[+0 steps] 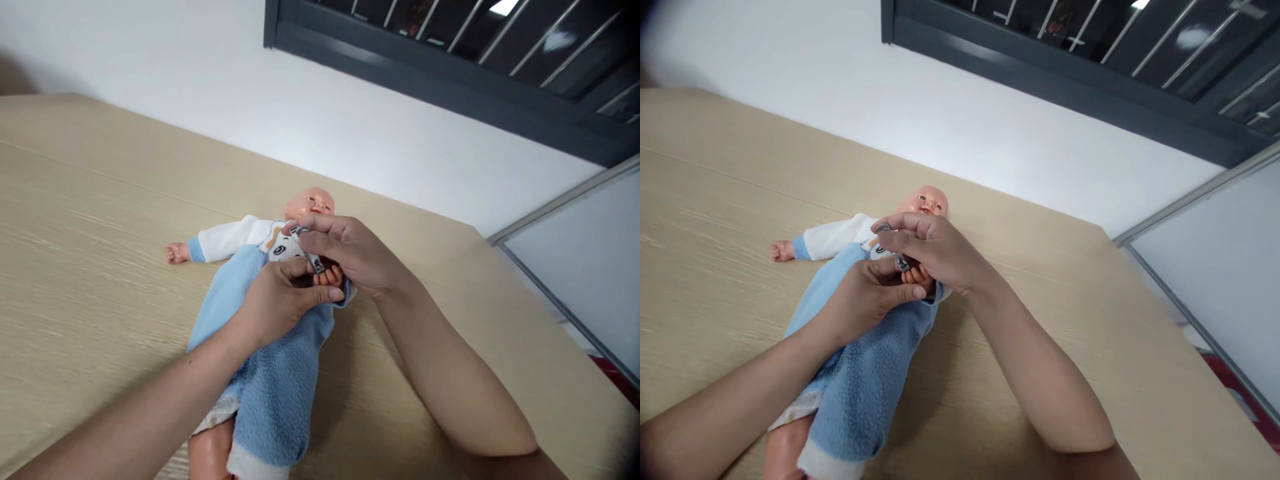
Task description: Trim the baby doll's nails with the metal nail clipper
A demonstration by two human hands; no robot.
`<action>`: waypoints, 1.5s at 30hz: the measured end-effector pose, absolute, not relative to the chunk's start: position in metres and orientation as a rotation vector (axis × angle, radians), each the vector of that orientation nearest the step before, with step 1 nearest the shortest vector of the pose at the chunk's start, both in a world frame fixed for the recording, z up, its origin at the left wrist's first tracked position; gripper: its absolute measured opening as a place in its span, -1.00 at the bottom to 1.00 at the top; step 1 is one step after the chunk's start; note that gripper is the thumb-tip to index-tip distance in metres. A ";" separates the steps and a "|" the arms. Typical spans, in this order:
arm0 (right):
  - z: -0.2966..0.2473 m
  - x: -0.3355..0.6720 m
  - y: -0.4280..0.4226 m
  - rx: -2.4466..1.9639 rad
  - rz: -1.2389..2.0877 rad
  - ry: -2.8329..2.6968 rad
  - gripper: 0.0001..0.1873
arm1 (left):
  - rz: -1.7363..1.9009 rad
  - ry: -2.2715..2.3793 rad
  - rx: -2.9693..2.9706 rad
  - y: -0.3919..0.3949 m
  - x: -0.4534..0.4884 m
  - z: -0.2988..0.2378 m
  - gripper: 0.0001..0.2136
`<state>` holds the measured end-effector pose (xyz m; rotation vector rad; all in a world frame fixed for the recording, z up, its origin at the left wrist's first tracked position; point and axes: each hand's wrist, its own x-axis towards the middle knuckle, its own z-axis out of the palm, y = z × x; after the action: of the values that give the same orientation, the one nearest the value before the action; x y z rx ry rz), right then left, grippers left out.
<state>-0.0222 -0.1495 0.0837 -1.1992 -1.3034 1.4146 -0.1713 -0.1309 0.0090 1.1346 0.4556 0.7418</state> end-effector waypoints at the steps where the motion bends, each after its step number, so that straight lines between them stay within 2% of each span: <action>1: 0.084 -0.022 -0.149 -1.190 1.420 -1.316 -0.68 | 0.740 0.460 1.135 -0.131 -0.171 0.009 -0.70; 10: 0.086 -0.024 -0.150 -1.233 1.325 -1.328 -0.64 | 0.784 0.429 1.162 -0.132 -0.170 0.012 -0.73; 17: 0.084 -0.032 -0.146 -1.260 1.037 -1.201 -0.48 | 0.860 0.414 1.238 -0.130 -0.171 0.015 -0.75; 24: 0.070 -0.045 -0.143 -1.232 0.714 -1.021 -0.50 | 0.880 0.387 1.266 -0.128 -0.172 0.010 -0.79; 29: 0.066 -0.049 -0.141 -1.275 0.604 -0.922 -0.53 | 0.779 0.373 1.367 -0.131 -0.169 0.009 -0.65; 34: 0.068 -0.049 -0.142 -1.228 0.628 -0.894 -0.51 | 0.753 0.353 1.155 -0.131 -0.167 0.010 -0.74; 45: 0.079 -0.037 -0.146 -1.260 1.097 -1.173 -0.48 | 0.769 0.341 1.157 -0.131 -0.166 0.014 -0.55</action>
<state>-0.0372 -0.1458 0.0794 -1.2599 -1.1731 1.0972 -0.1661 -0.1314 0.0139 1.1566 0.3412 0.7689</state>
